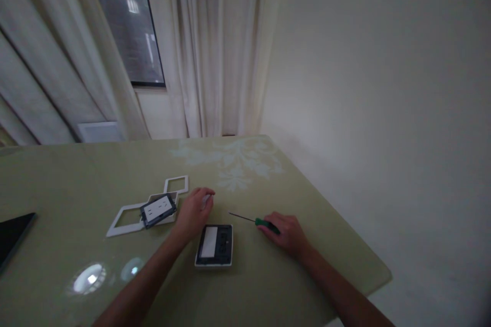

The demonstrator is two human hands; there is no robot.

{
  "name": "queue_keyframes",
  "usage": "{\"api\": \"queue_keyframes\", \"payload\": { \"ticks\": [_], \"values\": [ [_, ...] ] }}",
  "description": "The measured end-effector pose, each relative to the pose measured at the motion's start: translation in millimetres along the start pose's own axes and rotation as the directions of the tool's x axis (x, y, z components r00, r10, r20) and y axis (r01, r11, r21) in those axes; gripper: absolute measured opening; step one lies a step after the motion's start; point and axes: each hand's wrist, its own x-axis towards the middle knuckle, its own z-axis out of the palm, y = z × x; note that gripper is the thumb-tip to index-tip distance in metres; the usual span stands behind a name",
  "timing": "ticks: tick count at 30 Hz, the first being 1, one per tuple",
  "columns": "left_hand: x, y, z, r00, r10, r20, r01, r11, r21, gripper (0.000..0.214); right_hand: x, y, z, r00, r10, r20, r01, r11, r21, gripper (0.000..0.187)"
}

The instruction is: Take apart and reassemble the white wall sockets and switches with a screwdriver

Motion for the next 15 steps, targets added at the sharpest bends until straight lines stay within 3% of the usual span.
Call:
{"api": "queue_keyframes", "payload": {
  "ticks": [5,8,11,15],
  "values": [
    [56,-13,17.3,0.999,-0.043,-0.029,0.046,0.990,0.135,0.030,1,0,3,0.999,0.038,-0.017,-0.038,0.999,-0.003,0.059],
    [69,-16,18.3,0.997,-0.062,-0.047,0.068,0.985,0.160,0.035,1,-1,4,0.998,0.064,-0.027,-0.064,0.998,-0.002,0.060],
    [48,-13,9.4,0.999,-0.028,-0.028,0.032,0.988,0.154,0.034,1,0,6,0.996,0.083,-0.028,-0.083,0.996,0.014,0.059],
    [-31,-5,-4.7,0.990,0.080,0.114,-0.094,0.989,0.118,0.039,1,3,6,0.992,0.122,-0.029,-0.120,0.991,0.068,0.056]
  ]
}}
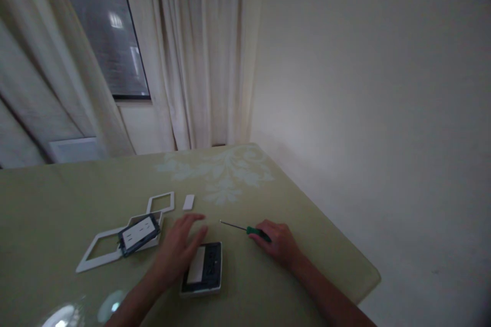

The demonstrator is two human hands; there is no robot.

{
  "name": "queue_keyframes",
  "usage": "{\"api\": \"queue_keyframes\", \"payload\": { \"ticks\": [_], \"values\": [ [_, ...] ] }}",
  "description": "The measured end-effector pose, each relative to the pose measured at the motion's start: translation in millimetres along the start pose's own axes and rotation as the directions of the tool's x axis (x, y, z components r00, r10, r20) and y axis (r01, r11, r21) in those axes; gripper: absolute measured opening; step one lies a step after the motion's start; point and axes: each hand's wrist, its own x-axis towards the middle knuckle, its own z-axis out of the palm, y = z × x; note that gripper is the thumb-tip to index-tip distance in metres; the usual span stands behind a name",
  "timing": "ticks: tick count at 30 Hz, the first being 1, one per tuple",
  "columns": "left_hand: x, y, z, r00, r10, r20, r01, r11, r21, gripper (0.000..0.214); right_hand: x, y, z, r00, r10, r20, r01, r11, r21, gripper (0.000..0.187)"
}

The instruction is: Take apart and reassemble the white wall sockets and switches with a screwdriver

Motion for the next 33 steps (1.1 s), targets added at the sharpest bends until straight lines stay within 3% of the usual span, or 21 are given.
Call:
{"api": "queue_keyframes", "payload": {
  "ticks": [3,5,10,13,15,19,22,26,28,30,32,33],
  "values": [
    [-55,10,5.8,0.996,0.027,0.088,-0.036,0.994,0.101,0.060,4,1,0,0.999,0.046,-0.020,-0.045,0.997,0.060,0.055],
    [-71,13,10.7,0.995,-0.007,0.101,-0.008,0.990,0.144,0.071,11,0,2,0.995,0.086,-0.041,-0.081,0.991,0.105,0.053],
    [-62,9,-1.8,0.979,0.077,0.188,-0.068,0.996,-0.051,0.069,42,-16,19,0.964,0.230,-0.130,-0.200,0.956,0.214,0.051],
    [-60,2,-14.6,0.982,0.093,0.167,-0.066,0.985,-0.161,0.060,63,-26,35,0.959,0.256,-0.123,-0.214,0.937,0.277,0.048],
    [-65,2,-12.7,0.989,0.072,0.128,-0.046,0.980,-0.193,0.055,73,-30,43,0.967,0.239,-0.092,-0.199,0.927,0.317,0.046],
    [-74,10,17.3,0.999,0.040,0.025,-0.037,0.991,-0.128,0.087,78,-33,51,0.978,0.208,-0.029,-0.182,0.909,0.376,0.045],
    [-76,16,34.9,0.998,0.044,0.049,-0.042,0.998,-0.055,0.098,74,-35,48,0.977,0.215,0.009,-0.200,0.891,0.407,0.043],
    [-74,11,17.8,0.976,0.174,0.128,-0.153,0.975,-0.161,0.109,72,-34,37,0.960,0.274,0.058,-0.270,0.849,0.454,0.036],
    [-73,8,1.8,0.991,0.100,0.084,-0.085,0.983,-0.163,0.098,74,-31,30,0.948,0.309,0.071,-0.304,0.825,0.477,0.034],
    [-74,8,-6.3,1.000,-0.006,0.015,0.008,0.986,-0.169,0.073,76,-29,24,0.939,0.338,0.070,-0.326,0.803,0.499,0.034],
    [-75,13,-2.3,0.997,-0.067,-0.023,0.063,0.986,-0.155,0.058,77,-28,18,0.932,0.356,0.061,-0.335,0.789,0.515,0.035],
    [-76,16,3.0,0.998,-0.066,-0.023,0.062,0.990,-0.125,0.060,77,-28,15,0.931,0.362,0.057,-0.337,0.784,0.521,0.036]
  ]
}}
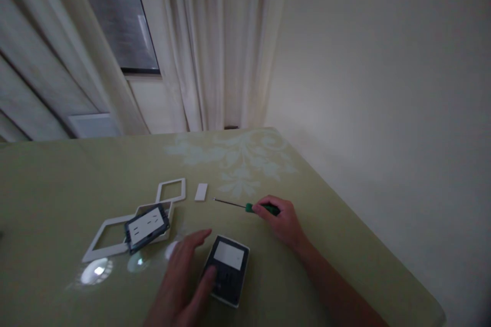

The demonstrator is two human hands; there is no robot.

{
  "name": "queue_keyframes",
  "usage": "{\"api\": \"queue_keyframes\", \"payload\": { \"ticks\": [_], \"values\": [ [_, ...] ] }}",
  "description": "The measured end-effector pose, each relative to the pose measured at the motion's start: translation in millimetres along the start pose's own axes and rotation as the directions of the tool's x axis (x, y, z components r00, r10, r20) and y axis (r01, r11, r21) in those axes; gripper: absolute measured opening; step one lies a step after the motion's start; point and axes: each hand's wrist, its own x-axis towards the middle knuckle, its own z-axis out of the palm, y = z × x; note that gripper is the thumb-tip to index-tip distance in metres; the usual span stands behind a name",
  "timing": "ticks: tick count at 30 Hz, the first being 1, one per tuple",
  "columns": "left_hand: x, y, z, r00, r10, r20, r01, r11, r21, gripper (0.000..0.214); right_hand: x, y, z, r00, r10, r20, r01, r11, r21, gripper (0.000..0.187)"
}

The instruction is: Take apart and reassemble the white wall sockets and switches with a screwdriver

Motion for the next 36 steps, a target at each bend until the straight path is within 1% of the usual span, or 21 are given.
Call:
{"api": "queue_keyframes", "payload": {
  "ticks": [1,3,5,7,10,13,15,16,17,18,20,21,22,23,24,26,28,30,32,34,36],
  "values": [
    [-1,2,6.1,0.999,0.033,0.022,-0.034,0.999,0.041,0.070,0,-1,-2,1.000,0.001,-0.005,-0.001,1.000,0.005,0.037],
    [-1,6,14.6,0.985,0.134,0.110,-0.144,0.985,0.093,0.090,-1,-3,-6,1.000,0.003,-0.007,-0.003,1.000,0.010,0.042],
    [1,7,12.8,0.962,0.196,0.189,-0.211,0.975,0.065,0.095,-1,-4,-11,1.000,0.011,-0.004,-0.011,1.000,0.011,0.047],
    [4,7,2.8,0.957,0.195,0.215,-0.207,0.978,0.033,0.093,-1,-5,-14,1.000,0.021,0.000,-0.021,1.000,0.009,0.051],
    [6,6,-10.9,0.959,0.184,0.216,-0.203,0.977,0.069,0.087,-1,-5,-18,1.000,0.028,0.007,-0.028,1.000,0.007,0.055],
    [3,7,-11.4,0.968,0.142,0.208,-0.176,0.972,0.154,0.079,-2,-9,-20,0.999,0.019,0.035,-0.020,1.000,0.014,0.057],
    [1,7,-11.1,0.979,0.080,0.190,-0.118,0.973,0.196,0.072,-4,-12,-21,0.999,0.013,0.046,-0.014,1.000,0.026,0.053],
    [0,6,-13.2,0.979,0.050,0.195,-0.091,0.975,0.204,0.073,-5,-13,-21,0.999,0.012,0.041,-0.013,0.999,0.034,0.051],
    [0,5,-17.3,0.974,0.026,0.226,-0.072,0.977,0.201,0.080,-5,-14,-20,1.000,0.014,0.028,-0.015,0.999,0.042,0.049],
    [0,4,-23.0,0.961,0.015,0.276,-0.068,0.980,0.185,0.094,-6,-15,-19,1.000,0.018,0.011,-0.018,0.999,0.049,0.048],
    [1,2,-36.5,0.916,0.016,0.401,-0.076,0.988,0.134,0.122,-6,-15,-16,0.999,0.033,-0.025,-0.031,0.998,0.062,0.047],
    [2,2,-42.3,0.896,0.029,0.444,-0.083,0.991,0.103,0.128,-5,-14,-15,0.998,0.040,-0.039,-0.038,0.997,0.068,0.048],
    [4,3,-46.2,0.887,0.044,0.460,-0.086,0.994,0.072,0.125,-5,-14,-13,0.998,0.047,-0.050,-0.044,0.996,0.074,0.048],
    [5,4,-47.8,0.893,0.055,0.446,-0.084,0.995,0.046,0.118,-5,-13,-12,0.997,0.053,-0.058,-0.048,0.996,0.080,0.048],
    [6,6,-47.1,0.909,0.054,0.413,-0.073,0.997,0.030,0.108,-4,-12,-12,0.996,0.058,-0.063,-0.052,0.995,0.086,0.048],
    [6,9,-40.4,0.943,0.027,0.330,-0.038,0.999,0.028,0.090,-3,-12,-12,0.995,0.065,-0.071,-0.058,0.994,0.098,0.048],
    [3,10,-31.5,0.960,0.010,0.280,-0.026,0.998,0.054,0.086,-3,-12,-15,0.995,0.069,-0.074,-0.061,0.992,0.106,0.047],
    [-3,8,-25.4,0.964,0.018,0.266,-0.040,0.996,0.076,0.093,-2,-13,-18,0.995,0.072,-0.072,-0.064,0.992,0.112,0.047],
    [-8,4,-24.1,0.962,0.010,0.273,-0.037,0.995,0.093,0.105,-3,-14,-20,0.995,0.076,-0.068,-0.068,0.991,0.116,0.045],
    [-11,2,-26.8,0.953,-0.044,0.299,0.008,0.993,0.119,0.116,-3,-17,-23,0.995,0.073,-0.067,-0.065,0.991,0.117,0.043],
    [-10,3,-32.0,0.927,-0.077,0.367,0.034,0.992,0.122,0.129,-4,-22,-27,0.997,0.051,-0.061,-0.044,0.993,0.111,0.041]
  ]
}}
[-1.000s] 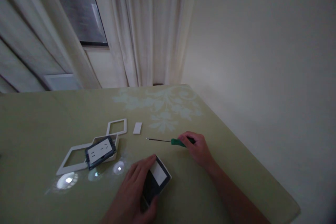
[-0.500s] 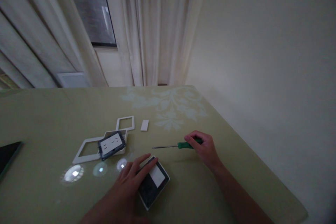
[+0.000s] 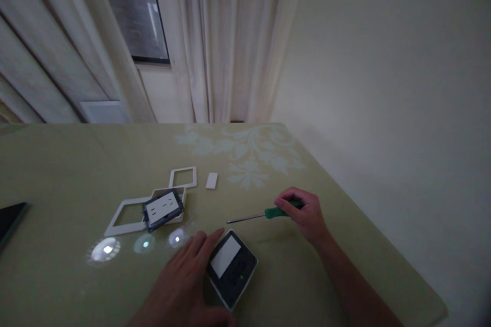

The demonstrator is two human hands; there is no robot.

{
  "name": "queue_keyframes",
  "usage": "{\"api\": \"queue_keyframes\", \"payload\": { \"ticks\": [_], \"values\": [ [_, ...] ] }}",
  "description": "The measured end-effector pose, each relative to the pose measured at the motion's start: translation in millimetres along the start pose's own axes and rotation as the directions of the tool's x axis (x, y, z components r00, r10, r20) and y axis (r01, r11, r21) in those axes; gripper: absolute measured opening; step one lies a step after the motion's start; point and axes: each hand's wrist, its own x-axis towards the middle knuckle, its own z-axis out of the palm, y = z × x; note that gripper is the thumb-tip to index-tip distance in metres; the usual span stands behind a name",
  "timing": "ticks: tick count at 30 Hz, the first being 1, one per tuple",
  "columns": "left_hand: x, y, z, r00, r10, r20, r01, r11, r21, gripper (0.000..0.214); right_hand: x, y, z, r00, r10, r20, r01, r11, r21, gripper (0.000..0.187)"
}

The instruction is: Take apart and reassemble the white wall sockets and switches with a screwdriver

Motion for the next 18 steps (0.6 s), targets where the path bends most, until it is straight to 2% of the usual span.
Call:
{"api": "queue_keyframes", "payload": {
  "ticks": [3,7,10,14,18],
  "values": [
    [2,6,-8.2,0.995,0.024,0.093,-0.021,0.999,-0.033,0.137,-1,-13,-10,0.997,-0.064,0.032,0.065,0.998,-0.024,0.038],
    [8,18,-4.0,0.995,0.099,0.031,-0.097,0.994,-0.059,0.128,-3,-45,-28,0.976,-0.186,0.114,0.203,0.966,-0.159,0.033],
    [13,27,8.9,0.988,0.153,-0.018,-0.154,0.986,-0.060,0.107,-8,-74,-36,0.930,-0.249,0.269,0.326,0.898,-0.294,0.028],
    [14,37,21.5,0.985,0.135,-0.110,-0.135,0.991,0.008,0.082,-17,-102,-32,0.850,-0.287,0.441,0.478,0.772,-0.420,0.032],
    [13,39,25.4,0.969,0.193,-0.154,-0.185,0.981,0.063,0.076,-23,-113,-24,0.790,-0.285,0.543,0.563,0.687,-0.459,0.034]
  ]
}}
